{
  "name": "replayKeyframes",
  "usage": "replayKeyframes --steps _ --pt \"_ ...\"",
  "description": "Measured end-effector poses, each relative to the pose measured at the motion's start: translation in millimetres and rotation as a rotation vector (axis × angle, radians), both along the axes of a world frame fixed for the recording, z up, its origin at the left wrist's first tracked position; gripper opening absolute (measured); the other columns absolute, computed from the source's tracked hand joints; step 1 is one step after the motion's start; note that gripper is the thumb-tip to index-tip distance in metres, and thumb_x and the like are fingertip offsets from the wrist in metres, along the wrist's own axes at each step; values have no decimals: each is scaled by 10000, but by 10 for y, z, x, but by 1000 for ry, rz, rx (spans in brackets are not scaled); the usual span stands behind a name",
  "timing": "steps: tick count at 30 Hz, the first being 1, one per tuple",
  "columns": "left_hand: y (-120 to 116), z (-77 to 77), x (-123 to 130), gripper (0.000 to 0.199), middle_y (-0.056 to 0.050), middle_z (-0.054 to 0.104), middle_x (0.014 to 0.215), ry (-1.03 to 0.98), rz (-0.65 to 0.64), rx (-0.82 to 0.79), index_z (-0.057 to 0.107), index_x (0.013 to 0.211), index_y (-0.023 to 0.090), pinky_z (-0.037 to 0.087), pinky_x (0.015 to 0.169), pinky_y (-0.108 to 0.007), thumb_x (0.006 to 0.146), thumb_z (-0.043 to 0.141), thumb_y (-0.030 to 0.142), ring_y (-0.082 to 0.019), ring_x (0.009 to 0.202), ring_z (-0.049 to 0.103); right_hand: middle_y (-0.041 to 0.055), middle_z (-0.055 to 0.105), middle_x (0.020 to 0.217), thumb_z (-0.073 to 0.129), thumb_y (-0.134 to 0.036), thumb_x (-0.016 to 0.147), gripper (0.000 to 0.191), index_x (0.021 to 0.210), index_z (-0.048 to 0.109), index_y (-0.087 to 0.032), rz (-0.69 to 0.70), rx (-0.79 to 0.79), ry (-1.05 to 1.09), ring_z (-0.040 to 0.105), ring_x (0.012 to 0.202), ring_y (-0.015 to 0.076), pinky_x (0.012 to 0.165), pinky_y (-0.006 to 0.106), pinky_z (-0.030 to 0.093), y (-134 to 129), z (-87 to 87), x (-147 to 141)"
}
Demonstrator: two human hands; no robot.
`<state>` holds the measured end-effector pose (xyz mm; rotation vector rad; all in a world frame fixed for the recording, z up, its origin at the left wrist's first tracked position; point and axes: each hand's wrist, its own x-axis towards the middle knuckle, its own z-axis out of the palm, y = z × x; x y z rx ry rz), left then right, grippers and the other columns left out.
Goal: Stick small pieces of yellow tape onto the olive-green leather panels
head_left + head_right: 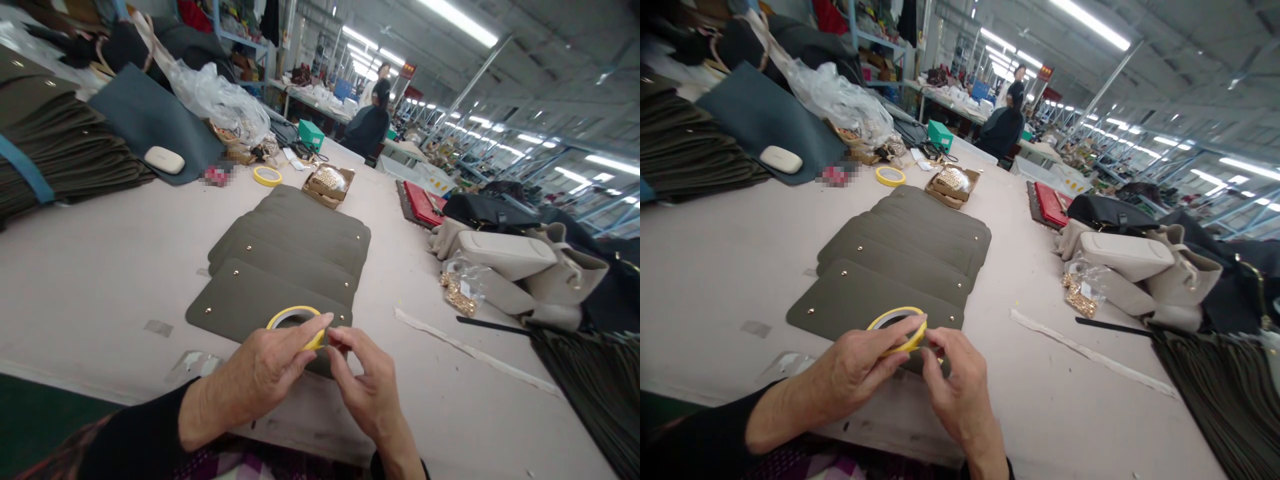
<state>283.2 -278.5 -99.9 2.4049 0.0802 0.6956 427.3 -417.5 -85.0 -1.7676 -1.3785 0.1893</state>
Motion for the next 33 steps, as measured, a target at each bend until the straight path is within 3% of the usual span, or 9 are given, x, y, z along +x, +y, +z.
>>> replayKeyframes --steps 8,14,17,22,24,30,33 --pt "-74 -55 13 326 -70 665 1051 23 32 92 408 1278 155 549 783 -280 953 386 154 -166 900 661 42 661 786 502 -59 855 158 887 589 -187 87 95 -263 614 738 154 676 268 505 58 -53 -98" --pt "-61 -26 64 180 -5 606 804 158 15 92 538 959 195 476 652 -242 952 368 136 -142 723 598 21 656 687 521 -49 805 155 820 608 -176 -53 189 -349 611 622 130 602 232 487 39 -175 -123" --pt "-45 9 149 186 -1 552 743 188 46 177 529 851 192 410 554 -251 944 375 144 -150 635 532 11 653 647 551 -101 784 118 784 645 -173 -179 144 -145 601 564 121 556 221 479 66 -217 -151" --pt "-78 54 295 211 -9 508 733 55 19 284 519 838 184 361 540 -266 943 342 138 -153 611 458 -21 590 489 611 -279 763 152 664 613 -164 -375 -47 747 548 421 106 433 202 458 138 -311 38" --pt "-96 8 327 202 -9 513 753 26 -4 289 520 872 186 376 574 -271 948 341 132 -155 636 456 -22 586 484 668 -343 718 209 655 612 -152 -424 -65 912 544 408 104 432 211 477 136 -348 197" --pt "-75 -306 381 91 -32 539 811 248 42 435 498 825 190 411 616 -320 912 487 165 -205 733 467 17 637 578 706 -462 700 341 743 682 -124 -419 -233 741 585 474 117 477 230 521 118 -379 506" --pt "-62 -360 385 78 -36 534 830 287 12 449 490 829 192 419 618 -331 902 514 180 -213 753 465 9 617 570 637 -473 766 337 744 673 -138 -404 -292 593 568 468 119 458 228 504 158 -388 518"
